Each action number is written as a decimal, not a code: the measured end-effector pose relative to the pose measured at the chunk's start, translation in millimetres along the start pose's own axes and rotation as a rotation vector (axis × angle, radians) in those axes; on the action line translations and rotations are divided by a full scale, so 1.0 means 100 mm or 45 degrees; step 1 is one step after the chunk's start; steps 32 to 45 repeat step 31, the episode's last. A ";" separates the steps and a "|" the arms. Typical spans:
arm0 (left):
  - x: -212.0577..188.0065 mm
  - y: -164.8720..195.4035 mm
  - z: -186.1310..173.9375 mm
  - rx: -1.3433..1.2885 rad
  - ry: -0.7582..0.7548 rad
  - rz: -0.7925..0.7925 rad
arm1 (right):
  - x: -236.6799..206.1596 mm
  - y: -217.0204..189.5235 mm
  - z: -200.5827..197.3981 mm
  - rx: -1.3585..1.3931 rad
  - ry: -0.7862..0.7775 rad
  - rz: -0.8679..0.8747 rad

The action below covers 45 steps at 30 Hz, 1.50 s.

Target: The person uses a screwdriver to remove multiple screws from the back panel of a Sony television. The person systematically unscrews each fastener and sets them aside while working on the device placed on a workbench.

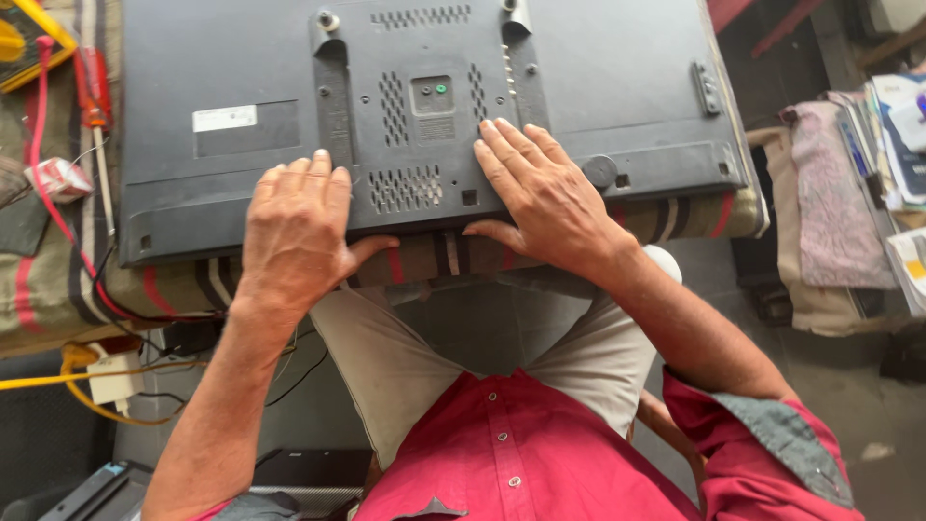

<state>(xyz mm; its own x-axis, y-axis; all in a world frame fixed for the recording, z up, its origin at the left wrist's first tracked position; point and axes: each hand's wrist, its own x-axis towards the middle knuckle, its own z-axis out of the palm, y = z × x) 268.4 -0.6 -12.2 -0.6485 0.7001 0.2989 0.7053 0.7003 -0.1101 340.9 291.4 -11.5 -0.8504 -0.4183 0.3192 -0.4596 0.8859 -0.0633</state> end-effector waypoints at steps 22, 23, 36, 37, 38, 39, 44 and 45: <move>0.18 0.22 -0.02 -0.746 0.136 -0.374 | 0.16 0.07 -0.04 0.211 -0.157 0.146; 0.23 0.23 -0.02 -0.743 0.149 -0.368 | 0.20 0.08 -0.05 0.224 -0.163 0.161; 0.28 0.12 -0.42 -1.093 0.619 -0.089 | 0.00 0.46 -0.52 0.390 0.090 0.267; 0.28 0.12 -0.42 -1.093 0.619 -0.089 | 0.00 0.46 -0.52 0.390 0.090 0.267; 0.28 0.12 -0.42 -1.093 0.619 -0.089 | 0.00 0.46 -0.52 0.390 0.090 0.267; 0.28 0.12 -0.42 -1.093 0.619 -0.089 | 0.00 0.46 -0.52 0.390 0.090 0.267; 0.28 0.12 -0.42 -1.093 0.619 -0.089 | 0.00 0.46 -0.52 0.390 0.090 0.267; 0.28 0.12 -0.42 -1.093 0.619 -0.089 | 0.00 0.46 -0.52 0.390 0.090 0.267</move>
